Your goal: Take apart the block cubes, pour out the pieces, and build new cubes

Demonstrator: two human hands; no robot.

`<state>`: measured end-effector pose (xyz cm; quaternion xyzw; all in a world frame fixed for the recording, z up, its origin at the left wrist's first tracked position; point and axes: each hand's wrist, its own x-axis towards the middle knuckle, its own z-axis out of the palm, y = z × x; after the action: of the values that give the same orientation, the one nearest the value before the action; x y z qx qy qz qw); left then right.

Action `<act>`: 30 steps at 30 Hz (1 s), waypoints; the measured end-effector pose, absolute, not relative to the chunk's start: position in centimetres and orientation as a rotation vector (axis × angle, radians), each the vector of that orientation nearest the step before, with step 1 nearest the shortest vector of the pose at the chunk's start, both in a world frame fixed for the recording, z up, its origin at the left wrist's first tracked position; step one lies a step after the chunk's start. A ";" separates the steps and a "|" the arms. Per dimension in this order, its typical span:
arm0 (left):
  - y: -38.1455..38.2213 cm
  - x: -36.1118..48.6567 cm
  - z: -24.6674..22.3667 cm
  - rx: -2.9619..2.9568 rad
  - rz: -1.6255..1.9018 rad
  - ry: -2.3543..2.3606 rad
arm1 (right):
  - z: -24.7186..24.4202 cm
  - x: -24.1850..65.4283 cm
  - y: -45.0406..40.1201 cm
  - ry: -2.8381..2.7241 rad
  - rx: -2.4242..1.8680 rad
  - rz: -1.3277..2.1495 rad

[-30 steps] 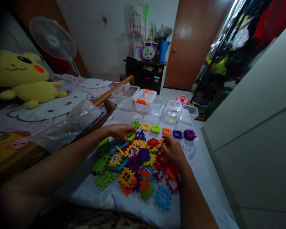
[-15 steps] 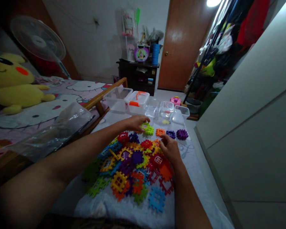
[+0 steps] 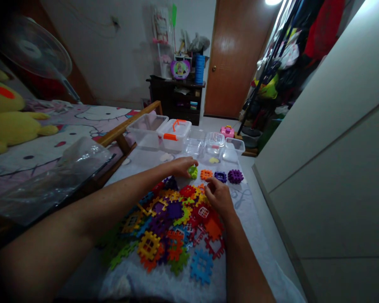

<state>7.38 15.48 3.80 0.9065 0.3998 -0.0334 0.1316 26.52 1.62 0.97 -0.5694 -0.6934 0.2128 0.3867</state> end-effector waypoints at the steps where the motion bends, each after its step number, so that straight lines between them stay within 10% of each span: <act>1: 15.6 7.4 3.8 2.626 -0.087 1.161 | 1.0 26.5 1.6 -1.768 -1.448 0.543; 30: 8.2 -7.7 3.5 2.419 0.144 1.405 | -0.1 25.2 1.9 -2.038 -1.314 0.457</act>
<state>-7.65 8.24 3.47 0.8510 0.4944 0.0506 0.1696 25.24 1.86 -0.12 -0.5027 -0.7794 0.1747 0.3307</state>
